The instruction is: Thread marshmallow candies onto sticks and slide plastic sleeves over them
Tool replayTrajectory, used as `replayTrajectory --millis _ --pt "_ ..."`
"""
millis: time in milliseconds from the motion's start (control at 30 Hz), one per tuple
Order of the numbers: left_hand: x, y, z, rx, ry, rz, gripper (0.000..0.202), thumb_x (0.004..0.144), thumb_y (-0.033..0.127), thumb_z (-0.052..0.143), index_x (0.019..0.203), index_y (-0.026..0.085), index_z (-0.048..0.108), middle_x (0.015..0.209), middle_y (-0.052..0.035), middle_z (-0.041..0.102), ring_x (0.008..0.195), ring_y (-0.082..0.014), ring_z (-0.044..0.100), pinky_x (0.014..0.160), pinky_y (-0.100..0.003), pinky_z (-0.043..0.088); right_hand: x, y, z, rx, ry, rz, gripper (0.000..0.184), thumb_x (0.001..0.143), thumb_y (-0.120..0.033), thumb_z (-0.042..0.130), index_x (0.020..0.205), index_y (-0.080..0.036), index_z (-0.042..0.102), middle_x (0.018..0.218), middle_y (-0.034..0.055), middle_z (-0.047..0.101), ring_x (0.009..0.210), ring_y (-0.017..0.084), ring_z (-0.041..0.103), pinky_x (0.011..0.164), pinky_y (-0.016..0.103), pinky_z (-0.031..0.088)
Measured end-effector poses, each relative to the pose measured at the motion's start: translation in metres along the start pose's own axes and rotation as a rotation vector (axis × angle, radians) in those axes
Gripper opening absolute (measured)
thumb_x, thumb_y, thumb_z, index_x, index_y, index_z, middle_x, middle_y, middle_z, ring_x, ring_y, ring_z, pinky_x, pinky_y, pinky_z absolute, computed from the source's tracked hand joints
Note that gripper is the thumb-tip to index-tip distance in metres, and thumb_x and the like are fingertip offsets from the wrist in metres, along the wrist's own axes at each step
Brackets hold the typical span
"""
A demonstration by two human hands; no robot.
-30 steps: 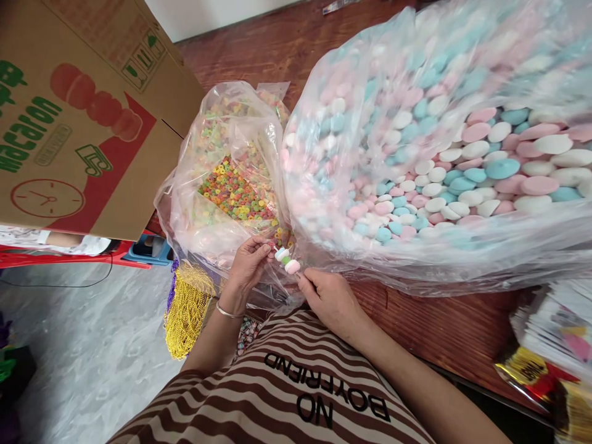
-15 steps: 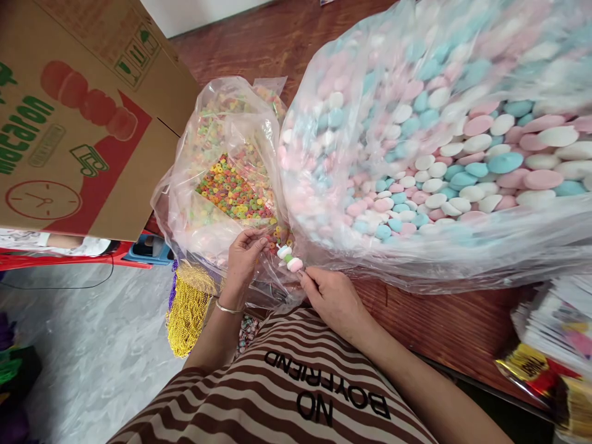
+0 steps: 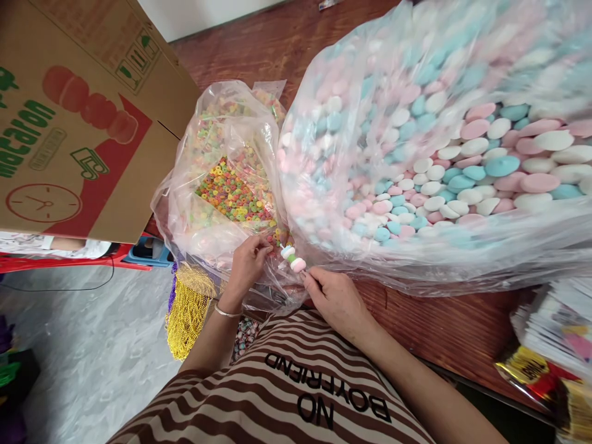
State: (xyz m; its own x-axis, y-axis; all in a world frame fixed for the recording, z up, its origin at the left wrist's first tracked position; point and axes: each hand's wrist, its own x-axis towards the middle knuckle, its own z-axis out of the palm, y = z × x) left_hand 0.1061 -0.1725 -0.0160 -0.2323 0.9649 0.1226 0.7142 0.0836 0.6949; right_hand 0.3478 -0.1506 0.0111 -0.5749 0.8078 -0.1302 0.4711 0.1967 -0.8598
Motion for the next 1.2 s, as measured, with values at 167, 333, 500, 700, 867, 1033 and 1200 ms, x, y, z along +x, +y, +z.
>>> replayTrajectory --millis 167,333,500,700,867,1033,1200 --pt "0.009 0.0 0.005 -0.1 -0.032 0.004 0.022 0.083 0.009 0.063 0.095 0.025 0.072 0.092 -0.0053 0.071 0.089 -0.0242 0.063 0.085 -0.034 0.048 0.0 0.001 0.002 0.007 -0.006 -0.004 0.039 0.099 -0.037 0.045 0.064 -0.021 0.047 0.057 -0.0031 0.048 0.055 0.013 0.042 0.055 0.027 0.028" --pt "0.014 -0.002 0.008 -0.048 -0.027 0.019 0.012 0.084 0.012 0.068 0.084 0.023 0.072 0.086 -0.0061 0.068 0.087 -0.0236 0.061 0.087 -0.035 0.048 -0.001 0.002 0.001 0.016 -0.015 0.003 0.038 0.099 -0.036 0.045 0.064 -0.021 0.044 0.057 -0.0034 0.048 0.055 0.013 0.042 0.055 0.026 0.028" --pt "0.007 0.009 0.006 -0.434 0.061 -0.235 0.013 0.077 0.026 0.08 0.084 0.021 0.069 0.086 -0.0039 0.07 0.079 -0.0176 0.064 0.077 -0.031 0.053 -0.002 0.0 0.001 0.035 -0.045 0.01 0.039 0.1 -0.037 0.044 0.065 -0.021 0.046 0.059 -0.003 0.051 0.057 0.013 0.045 0.057 0.026 0.029" --pt "0.004 0.026 0.012 -1.009 -0.029 -0.559 0.037 0.059 0.033 0.093 0.08 0.017 0.067 0.078 0.0006 0.072 0.066 -0.0107 0.064 0.063 -0.023 0.054 -0.001 -0.002 0.0 0.043 -0.036 -0.006 0.04 0.1 -0.037 0.044 0.064 -0.021 0.049 0.058 -0.0029 0.051 0.056 0.013 0.044 0.056 0.026 0.03" --pt "0.005 0.034 0.013 -0.97 -0.032 -0.481 0.033 0.058 0.031 0.094 0.078 0.018 0.071 0.079 -0.0011 0.074 0.075 -0.0137 0.068 0.073 -0.027 0.056 -0.004 0.002 0.0 0.049 -0.015 0.003 0.037 0.1 -0.036 0.045 0.067 -0.021 0.052 0.06 -0.0028 0.054 0.057 0.013 0.046 0.056 0.026 0.03" --pt "0.005 0.045 0.018 -1.008 -0.001 -0.479 0.033 0.063 0.042 0.091 0.077 0.019 0.071 0.08 -0.0017 0.074 0.074 -0.0148 0.068 0.069 -0.028 0.056 -0.009 0.001 0.002 0.071 0.053 -0.02 0.038 0.101 -0.036 0.044 0.066 -0.021 0.046 0.058 -0.0038 0.049 0.055 0.012 0.041 0.055 0.025 0.03" --pt "0.007 0.063 0.028 -1.138 0.119 -0.425 0.034 0.061 0.035 0.093 0.071 0.019 0.066 0.082 0.0001 0.073 0.075 -0.0122 0.068 0.074 -0.026 0.055 -0.017 -0.003 0.001 0.093 0.15 -0.044 0.04 0.102 -0.037 0.043 0.065 -0.022 0.041 0.056 -0.0046 0.046 0.052 0.011 0.039 0.052 0.025 0.029"
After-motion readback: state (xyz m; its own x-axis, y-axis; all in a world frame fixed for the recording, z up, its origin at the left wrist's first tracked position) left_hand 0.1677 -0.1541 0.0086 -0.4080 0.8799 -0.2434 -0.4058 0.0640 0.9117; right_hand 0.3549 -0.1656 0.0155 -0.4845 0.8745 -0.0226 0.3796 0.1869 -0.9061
